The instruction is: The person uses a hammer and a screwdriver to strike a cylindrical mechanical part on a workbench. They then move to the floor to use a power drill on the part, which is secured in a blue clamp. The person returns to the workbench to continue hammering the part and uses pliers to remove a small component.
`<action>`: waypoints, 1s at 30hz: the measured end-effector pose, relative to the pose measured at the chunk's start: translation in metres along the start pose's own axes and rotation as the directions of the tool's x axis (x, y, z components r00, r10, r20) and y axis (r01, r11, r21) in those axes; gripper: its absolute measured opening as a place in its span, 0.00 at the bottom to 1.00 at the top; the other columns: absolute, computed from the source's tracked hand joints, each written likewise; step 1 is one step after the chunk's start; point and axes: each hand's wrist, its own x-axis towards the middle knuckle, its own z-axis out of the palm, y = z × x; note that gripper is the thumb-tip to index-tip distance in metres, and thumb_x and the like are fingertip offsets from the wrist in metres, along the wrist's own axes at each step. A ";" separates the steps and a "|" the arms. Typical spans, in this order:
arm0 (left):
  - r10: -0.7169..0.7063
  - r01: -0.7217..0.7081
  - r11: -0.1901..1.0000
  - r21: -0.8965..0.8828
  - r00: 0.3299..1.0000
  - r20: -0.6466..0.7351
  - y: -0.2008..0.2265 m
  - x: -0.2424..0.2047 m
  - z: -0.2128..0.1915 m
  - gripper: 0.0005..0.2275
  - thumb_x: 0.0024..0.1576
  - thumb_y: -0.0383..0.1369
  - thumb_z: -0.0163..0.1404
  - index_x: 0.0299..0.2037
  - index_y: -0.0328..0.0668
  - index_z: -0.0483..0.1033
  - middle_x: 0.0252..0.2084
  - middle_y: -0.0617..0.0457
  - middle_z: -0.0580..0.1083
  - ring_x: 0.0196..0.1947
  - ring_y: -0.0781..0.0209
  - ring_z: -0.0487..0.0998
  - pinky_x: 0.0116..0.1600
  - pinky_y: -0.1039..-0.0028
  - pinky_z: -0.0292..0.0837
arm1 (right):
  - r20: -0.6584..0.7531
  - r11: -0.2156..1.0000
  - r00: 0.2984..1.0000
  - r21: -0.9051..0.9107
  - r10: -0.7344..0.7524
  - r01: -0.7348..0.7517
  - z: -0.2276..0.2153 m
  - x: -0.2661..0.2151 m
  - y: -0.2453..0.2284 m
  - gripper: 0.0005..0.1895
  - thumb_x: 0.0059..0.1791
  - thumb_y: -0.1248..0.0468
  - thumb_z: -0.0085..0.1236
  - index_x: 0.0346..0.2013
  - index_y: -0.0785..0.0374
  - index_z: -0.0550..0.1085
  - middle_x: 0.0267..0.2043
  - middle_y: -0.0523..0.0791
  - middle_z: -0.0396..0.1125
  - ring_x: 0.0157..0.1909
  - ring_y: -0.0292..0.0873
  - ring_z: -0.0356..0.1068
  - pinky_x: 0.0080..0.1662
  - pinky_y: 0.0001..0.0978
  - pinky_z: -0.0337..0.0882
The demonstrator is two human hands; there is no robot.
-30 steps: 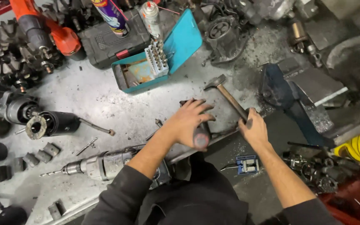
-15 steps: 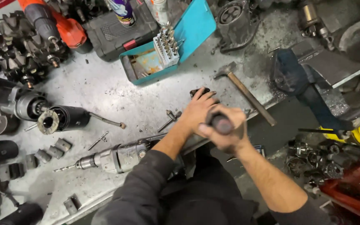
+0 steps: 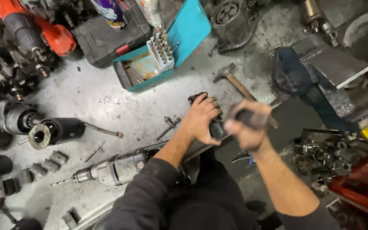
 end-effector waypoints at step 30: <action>-0.129 0.126 0.992 0.031 0.981 0.142 0.012 -0.019 -0.045 0.51 0.27 0.68 0.63 0.62 0.47 0.72 0.72 0.43 0.61 0.75 0.33 0.50 0.76 0.39 0.40 | 0.032 0.916 0.931 0.197 -0.363 0.350 -0.042 -0.016 -0.027 0.03 0.52 0.62 0.59 0.36 0.52 0.72 0.37 0.41 0.65 0.43 0.46 0.76 0.40 0.43 0.82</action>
